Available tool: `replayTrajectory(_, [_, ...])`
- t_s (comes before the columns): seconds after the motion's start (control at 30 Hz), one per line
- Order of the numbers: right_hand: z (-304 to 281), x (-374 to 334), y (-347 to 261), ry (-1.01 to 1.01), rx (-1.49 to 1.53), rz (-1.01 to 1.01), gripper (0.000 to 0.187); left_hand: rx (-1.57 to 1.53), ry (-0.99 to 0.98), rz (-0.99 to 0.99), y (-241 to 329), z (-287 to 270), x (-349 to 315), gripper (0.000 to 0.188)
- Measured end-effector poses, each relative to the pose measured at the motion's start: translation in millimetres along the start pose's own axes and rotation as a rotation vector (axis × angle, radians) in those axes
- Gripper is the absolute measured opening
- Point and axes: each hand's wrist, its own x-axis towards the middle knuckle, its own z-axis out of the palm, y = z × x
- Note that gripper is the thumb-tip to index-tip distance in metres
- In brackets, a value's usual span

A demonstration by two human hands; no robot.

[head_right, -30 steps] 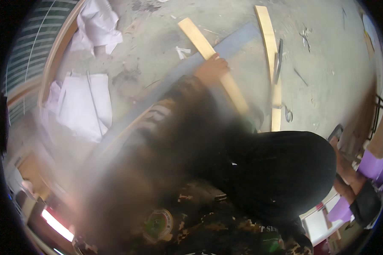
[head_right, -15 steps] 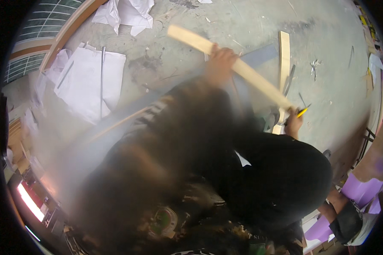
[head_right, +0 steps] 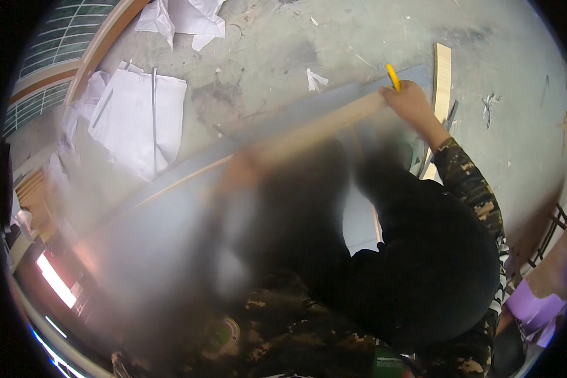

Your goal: Trimming the edge of a thin wooden board using a utility knife.

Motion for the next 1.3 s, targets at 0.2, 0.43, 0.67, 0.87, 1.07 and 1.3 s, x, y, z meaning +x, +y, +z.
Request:
replayTrajectory(0.2, [34.2,38.0,36.7,0.174,0.048,-0.112,0.041,0.301,0.374,0.280,-24.8,8.9,45.8,0.047])
replayTrajectory(0.43, [49.2,35.7,99.8,0.131,0.297,-0.077,0.030,0.512,0.575,0.308,-19.4,37.8,61.4,0.063])
replayTrajectory(0.67, [56.7,30.6,131.9,0.199,0.207,-0.081,0.037,0.375,0.466,0.276,-25.9,53.3,57.9,0.065])
replayTrajectory(0.87, [45.0,39.7,144.8,0.262,0.310,0.033,0.038,0.304,0.417,0.341,-26.1,43.8,57.4,0.067])
replayTrajectory(1.07, [29.8,46.7,145.6,0.256,0.426,0.042,0.037,0.273,0.432,0.372,-37.3,41.8,59.9,0.067])
replayTrajectory(1.3, [29.7,54.1,139.3,0.255,0.421,-0.013,0.025,0.324,0.400,0.360,-44.5,43.2,62.4,0.064])
